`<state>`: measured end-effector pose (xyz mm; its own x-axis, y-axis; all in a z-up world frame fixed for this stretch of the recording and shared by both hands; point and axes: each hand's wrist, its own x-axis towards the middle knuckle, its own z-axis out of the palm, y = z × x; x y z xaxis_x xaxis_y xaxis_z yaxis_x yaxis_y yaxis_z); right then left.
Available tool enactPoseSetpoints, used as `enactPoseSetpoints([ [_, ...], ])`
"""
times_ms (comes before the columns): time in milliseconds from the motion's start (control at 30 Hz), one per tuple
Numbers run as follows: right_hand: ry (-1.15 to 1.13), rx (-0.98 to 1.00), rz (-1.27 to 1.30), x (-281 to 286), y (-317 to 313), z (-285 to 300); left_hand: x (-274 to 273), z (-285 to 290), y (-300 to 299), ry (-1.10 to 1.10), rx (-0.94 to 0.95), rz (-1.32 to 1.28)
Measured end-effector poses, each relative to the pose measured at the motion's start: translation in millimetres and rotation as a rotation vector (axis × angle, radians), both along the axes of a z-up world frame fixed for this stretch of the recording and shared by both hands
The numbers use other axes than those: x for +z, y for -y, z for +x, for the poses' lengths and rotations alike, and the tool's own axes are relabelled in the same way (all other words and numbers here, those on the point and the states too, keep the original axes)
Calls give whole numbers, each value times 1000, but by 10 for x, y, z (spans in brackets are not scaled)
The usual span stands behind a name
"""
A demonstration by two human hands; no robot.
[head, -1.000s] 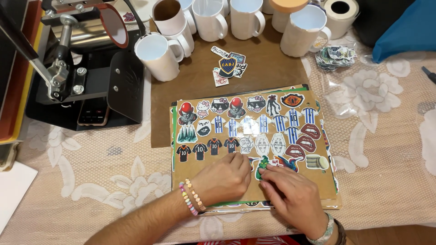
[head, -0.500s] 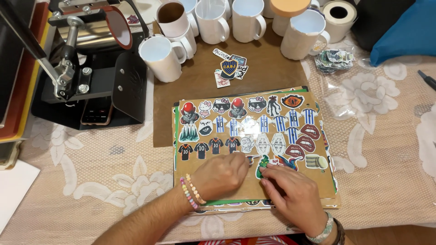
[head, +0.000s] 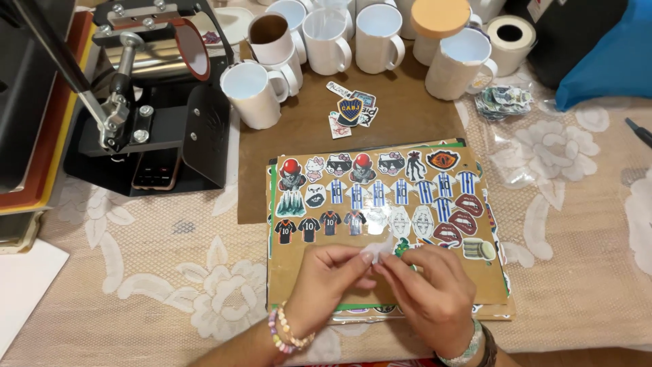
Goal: Peeling various stickers from a large adhesive sheet and preparing them for application.
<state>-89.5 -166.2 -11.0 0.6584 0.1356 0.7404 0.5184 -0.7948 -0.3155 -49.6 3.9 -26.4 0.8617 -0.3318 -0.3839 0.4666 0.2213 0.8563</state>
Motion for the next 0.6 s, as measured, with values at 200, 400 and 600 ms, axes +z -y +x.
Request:
enactPoseSetpoints([
  [200,-38,-35,-116,-5,-45,46,-19,-59,-32,501,27,205],
  [400,-77,-59,-252,-71,-86,101,-119,-86,-15,528,50,287],
  [600,-338,3,144,-174,-99,95,-109,-40,-6,-16,47,6],
])
